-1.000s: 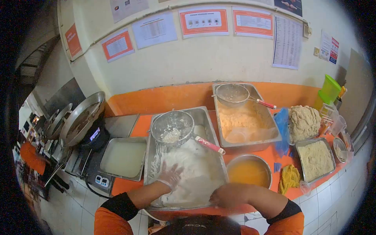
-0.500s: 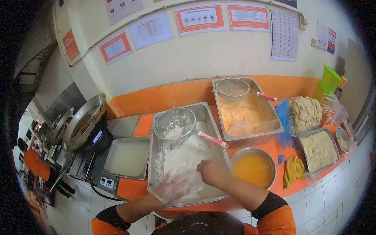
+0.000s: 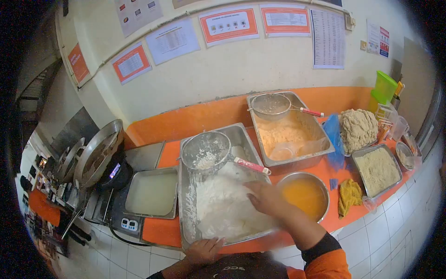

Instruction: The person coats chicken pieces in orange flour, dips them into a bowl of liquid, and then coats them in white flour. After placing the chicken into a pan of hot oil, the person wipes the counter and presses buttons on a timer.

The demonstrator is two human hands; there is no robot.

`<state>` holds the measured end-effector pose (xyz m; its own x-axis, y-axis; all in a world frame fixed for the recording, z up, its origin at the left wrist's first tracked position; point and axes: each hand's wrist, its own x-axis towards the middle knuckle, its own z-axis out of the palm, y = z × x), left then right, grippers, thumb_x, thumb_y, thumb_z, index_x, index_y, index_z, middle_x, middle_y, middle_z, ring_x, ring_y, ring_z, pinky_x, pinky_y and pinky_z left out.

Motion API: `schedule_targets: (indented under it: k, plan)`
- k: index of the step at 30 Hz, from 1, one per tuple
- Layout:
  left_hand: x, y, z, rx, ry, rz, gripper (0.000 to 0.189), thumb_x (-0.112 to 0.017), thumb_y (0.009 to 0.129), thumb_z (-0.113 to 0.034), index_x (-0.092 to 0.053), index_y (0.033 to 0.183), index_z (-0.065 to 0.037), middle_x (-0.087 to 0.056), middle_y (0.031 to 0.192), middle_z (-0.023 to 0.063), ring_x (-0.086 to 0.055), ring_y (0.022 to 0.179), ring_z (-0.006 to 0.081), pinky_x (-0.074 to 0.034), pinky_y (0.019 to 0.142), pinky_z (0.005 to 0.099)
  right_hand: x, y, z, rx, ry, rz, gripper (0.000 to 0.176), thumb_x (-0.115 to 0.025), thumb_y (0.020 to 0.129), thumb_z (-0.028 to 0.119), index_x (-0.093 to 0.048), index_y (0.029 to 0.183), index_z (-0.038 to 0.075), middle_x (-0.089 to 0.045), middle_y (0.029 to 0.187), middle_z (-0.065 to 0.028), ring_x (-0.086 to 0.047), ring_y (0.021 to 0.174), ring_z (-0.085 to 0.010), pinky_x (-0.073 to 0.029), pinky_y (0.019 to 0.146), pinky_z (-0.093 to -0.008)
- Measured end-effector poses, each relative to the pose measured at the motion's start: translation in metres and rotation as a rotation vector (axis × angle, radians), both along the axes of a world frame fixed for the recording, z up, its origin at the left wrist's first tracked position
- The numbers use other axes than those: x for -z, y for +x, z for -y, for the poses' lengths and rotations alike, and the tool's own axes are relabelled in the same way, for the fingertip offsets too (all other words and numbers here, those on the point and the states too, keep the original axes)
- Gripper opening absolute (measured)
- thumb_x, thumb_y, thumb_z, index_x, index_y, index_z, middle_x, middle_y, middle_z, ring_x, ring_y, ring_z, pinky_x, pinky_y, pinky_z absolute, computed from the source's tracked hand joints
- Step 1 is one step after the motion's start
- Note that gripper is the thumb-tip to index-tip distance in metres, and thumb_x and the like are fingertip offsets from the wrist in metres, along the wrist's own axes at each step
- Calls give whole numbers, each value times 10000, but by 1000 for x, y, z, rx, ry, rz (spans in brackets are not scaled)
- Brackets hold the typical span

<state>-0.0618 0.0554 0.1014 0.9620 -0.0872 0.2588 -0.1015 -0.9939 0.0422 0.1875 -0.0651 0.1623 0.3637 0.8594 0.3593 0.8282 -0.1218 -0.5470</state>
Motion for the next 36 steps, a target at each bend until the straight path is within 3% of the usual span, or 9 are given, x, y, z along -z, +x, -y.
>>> schedule_targets:
  k: [9, 14, 16, 23, 25, 27, 29, 32, 36]
  plan:
    - [15, 72, -52, -301, 45, 309, 317, -445, 709, -122, -531, 1013, -143, -544, 825, -1, -501, 729, 170, -309, 811, 458, 38, 97, 151, 983, 244, 123, 191, -547, 705, 148, -573, 843, 19, -568, 840, -153, -543, 795, -284, -423, 722, -357]
    - [32, 122, -102, -351, -44, 382, 274, -452, 728, -135, -556, 979, -174, -553, 818, -12, -495, 779, 171, -218, 884, 482, 139, 146, 258, 1390, -397, 6, 350, -581, 669, 241, -521, 949, 40, -512, 935, -198, -508, 853, -326, -406, 730, -386]
    - [35, 136, -122, -324, -85, 378, 242, -452, 752, -153, -567, 962, -190, -557, 816, -10, -498, 794, 164, -177, 900, 487, 183, 144, 276, 1126, -533, 221, 382, -591, 651, 245, -499, 969, 55, -506, 907, -207, -507, 845, -335, -406, 721, -392]
    - [30, 157, -155, -318, -190, 342, 220, -482, 748, -169, -586, 940, -198, -556, 801, 7, -495, 855, 169, -158, 900, 496, 203, 145, 296, 1400, -68, -138, 277, -511, 725, 233, -518, 923, 39, -531, 858, -155, -528, 768, -294, -437, 692, -363]
    - [32, 163, -163, -309, -171, 372, 221, -485, 746, -168, -589, 938, -199, -558, 803, 10, -494, 871, 179, -157, 900, 496, 188, 154, 307, 641, 1096, -976, 232, -502, 761, 211, -509, 937, 59, -548, 891, -68, -534, 793, -205, -439, 644, -298]
    - [26, 161, -169, -315, -194, 205, 302, -481, 755, -179, -529, 1053, -196, -521, 1017, 55, -411, 1045, 235, -125, 915, 522, 121, 134, 278, 611, 1244, -1116, 182, -428, 812, 183, -511, 937, 78, -532, 888, -34, -526, 791, -144, -436, 651, -275]
    - [28, 161, -159, -371, -138, 256, 366, -481, 761, -207, -455, 1125, -174, -424, 1135, 75, -326, 1116, 258, -94, 921, 535, 20, 77, 210, 619, 1148, -973, 166, -457, 783, 120, -511, 931, 69, -523, 902, -43, -521, 782, -152, -431, 672, -281]
    - [32, 151, -128, -379, -173, 319, 522, -486, 764, -267, -304, 1232, -124, -229, 1297, 104, -163, 1213, 296, -41, 927, 555, 15, 37, 165, 690, 711, -455, 204, -509, 712, 34, -516, 914, 63, -516, 928, -59, -518, 787, -169, -434, 644, -296]
    - [49, 89, -80, -297, -358, 187, 629, -500, 757, -323, -226, 1264, -71, -141, 1333, 134, -90, 1233, 329, -28, 941, 540, 25, -39, 70, 179, 31, -52, 182, -576, 657, 102, -564, 832, 55, -562, 750, -95, -546, 673, -266, -440, 588, -320]
